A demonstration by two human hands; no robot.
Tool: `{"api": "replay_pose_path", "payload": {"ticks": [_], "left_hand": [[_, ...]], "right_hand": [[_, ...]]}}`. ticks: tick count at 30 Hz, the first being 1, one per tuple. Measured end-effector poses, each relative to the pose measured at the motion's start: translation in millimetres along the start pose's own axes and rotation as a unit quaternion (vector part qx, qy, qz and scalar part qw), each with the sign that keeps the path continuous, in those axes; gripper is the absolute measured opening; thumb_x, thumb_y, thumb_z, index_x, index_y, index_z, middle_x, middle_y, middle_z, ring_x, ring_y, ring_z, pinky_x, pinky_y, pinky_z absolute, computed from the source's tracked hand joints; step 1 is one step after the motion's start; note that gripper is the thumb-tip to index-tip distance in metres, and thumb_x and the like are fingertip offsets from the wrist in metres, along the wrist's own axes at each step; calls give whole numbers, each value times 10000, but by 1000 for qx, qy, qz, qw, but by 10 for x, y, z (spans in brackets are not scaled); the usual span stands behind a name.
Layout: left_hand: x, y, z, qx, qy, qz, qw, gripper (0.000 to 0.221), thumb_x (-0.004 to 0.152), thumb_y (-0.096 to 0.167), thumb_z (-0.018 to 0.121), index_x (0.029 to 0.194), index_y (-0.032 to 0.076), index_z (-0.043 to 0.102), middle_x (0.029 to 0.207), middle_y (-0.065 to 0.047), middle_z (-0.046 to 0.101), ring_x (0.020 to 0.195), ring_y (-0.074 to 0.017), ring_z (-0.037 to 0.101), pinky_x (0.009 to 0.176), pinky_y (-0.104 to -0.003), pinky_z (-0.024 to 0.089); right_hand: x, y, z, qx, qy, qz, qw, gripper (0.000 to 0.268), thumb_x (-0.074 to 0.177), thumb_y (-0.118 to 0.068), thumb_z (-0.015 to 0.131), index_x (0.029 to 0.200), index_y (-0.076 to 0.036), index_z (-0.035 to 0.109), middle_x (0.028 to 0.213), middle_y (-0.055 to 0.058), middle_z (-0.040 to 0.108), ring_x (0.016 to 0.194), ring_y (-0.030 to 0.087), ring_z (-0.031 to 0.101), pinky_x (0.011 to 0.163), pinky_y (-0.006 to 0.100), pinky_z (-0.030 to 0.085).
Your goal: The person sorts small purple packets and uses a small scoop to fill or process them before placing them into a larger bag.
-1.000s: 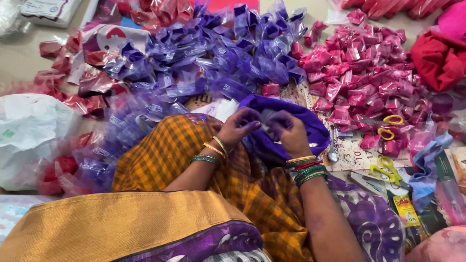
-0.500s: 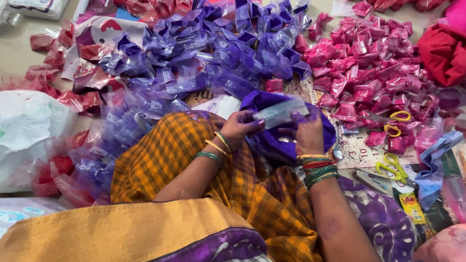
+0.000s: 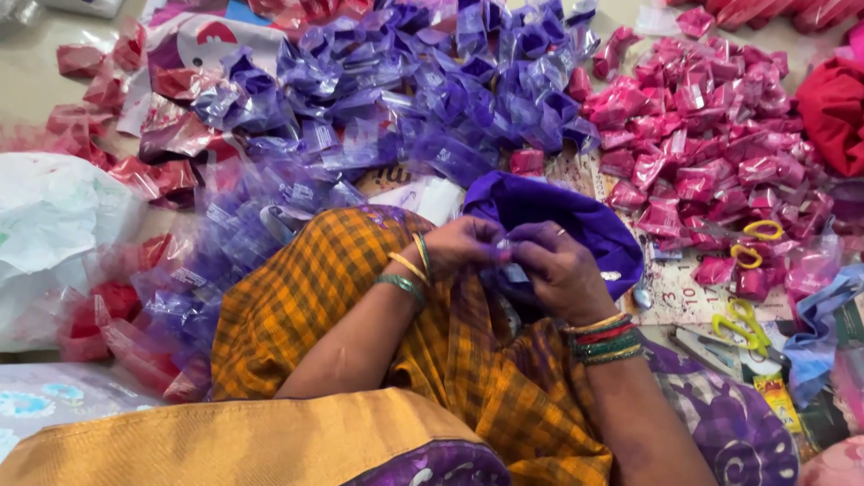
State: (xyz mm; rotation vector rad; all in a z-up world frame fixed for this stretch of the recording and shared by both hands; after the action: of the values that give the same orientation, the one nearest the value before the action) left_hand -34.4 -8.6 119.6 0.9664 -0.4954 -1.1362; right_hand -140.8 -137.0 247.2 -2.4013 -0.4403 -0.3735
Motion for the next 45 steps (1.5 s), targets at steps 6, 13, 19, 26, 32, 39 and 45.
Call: {"api": "replay_pose_path", "payload": {"ticks": [6, 13, 19, 26, 32, 39, 45], "left_hand": [[5, 120, -38, -24, 49, 14, 998, 138, 928, 197, 767, 880, 93, 690, 696, 67, 576, 551, -40, 461, 480, -195, 329], [-118, 228, -4, 99, 94, 45, 990, 102, 919, 163, 774, 893, 82, 718, 783, 83, 621, 671, -18, 510, 584, -197, 388], [-190, 320, 263, 148, 64, 100, 982, 169, 958, 211, 771, 894, 69, 706, 807, 70, 623, 746, -37, 535, 660, -220, 428], [-431, 853, 808, 575, 59, 371, 727, 814, 640, 360, 929, 1311, 110, 542, 1225, -125, 683, 1198, -293, 589, 1003, -436, 468], [-156, 301, 582, 499, 0, 240, 833, 821, 746, 155, 889, 1440, 129, 451, 1206, -124, 725, 1159, -280, 705, 999, -404, 535], [19, 180, 415, 399, 28, 258, 879, 644, 786, 134, 857, 1337, 73, 530, 1206, -127, 728, 1159, -232, 731, 984, -347, 573], [25, 182, 349, 379, 34, 230, 896, 609, 769, 70, 770, 1334, 54, 543, 1198, -120, 725, 1138, -188, 708, 1003, -339, 560]], "right_hand": [[90, -325, -194, -130, 16, -95, 987, 213, 762, -70, 731, 975, -85, 732, 1171, 91, 688, 1049, 311, 642, 867, 428, 543], [-14, -202, 58, -72, -200, 62, 975, 274, 871, -184, 687, 1128, -92, 666, 1152, 115, 708, 892, 369, 694, 744, 487, 569], [-75, -97, 120, -259, -303, 209, 893, 401, 890, -401, 674, 1219, -175, 640, 1063, 145, 722, 968, 344, 704, 830, 503, 554], [-171, -46, 72, -341, -269, 105, 895, 236, 843, -319, 660, 1033, -221, 762, 1146, 49, 710, 1177, 285, 620, 888, 457, 534], [-241, -55, 11, -173, -267, 121, 940, 327, 874, -243, 656, 1194, -214, 716, 1143, 82, 716, 970, 344, 702, 843, 489, 561], [-164, -230, -342, -89, -120, 108, 983, 313, 794, -162, 746, 1104, -117, 731, 1133, 95, 733, 900, 356, 722, 740, 450, 590], [-160, -273, -600, -89, -72, 143, 983, 270, 796, -207, 801, 1037, -94, 757, 1047, 82, 730, 790, 292, 738, 679, 413, 595]]}}
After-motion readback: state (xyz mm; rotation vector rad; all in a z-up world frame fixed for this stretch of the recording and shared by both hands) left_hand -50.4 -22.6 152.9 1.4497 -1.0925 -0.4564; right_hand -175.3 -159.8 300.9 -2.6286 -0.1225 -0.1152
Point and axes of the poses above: each hand's wrist, its own x-axis towards the middle knuckle, its own z-axis out of the palm, y = z × x, the point moved 4 cm from there along x, towards the middle knuckle
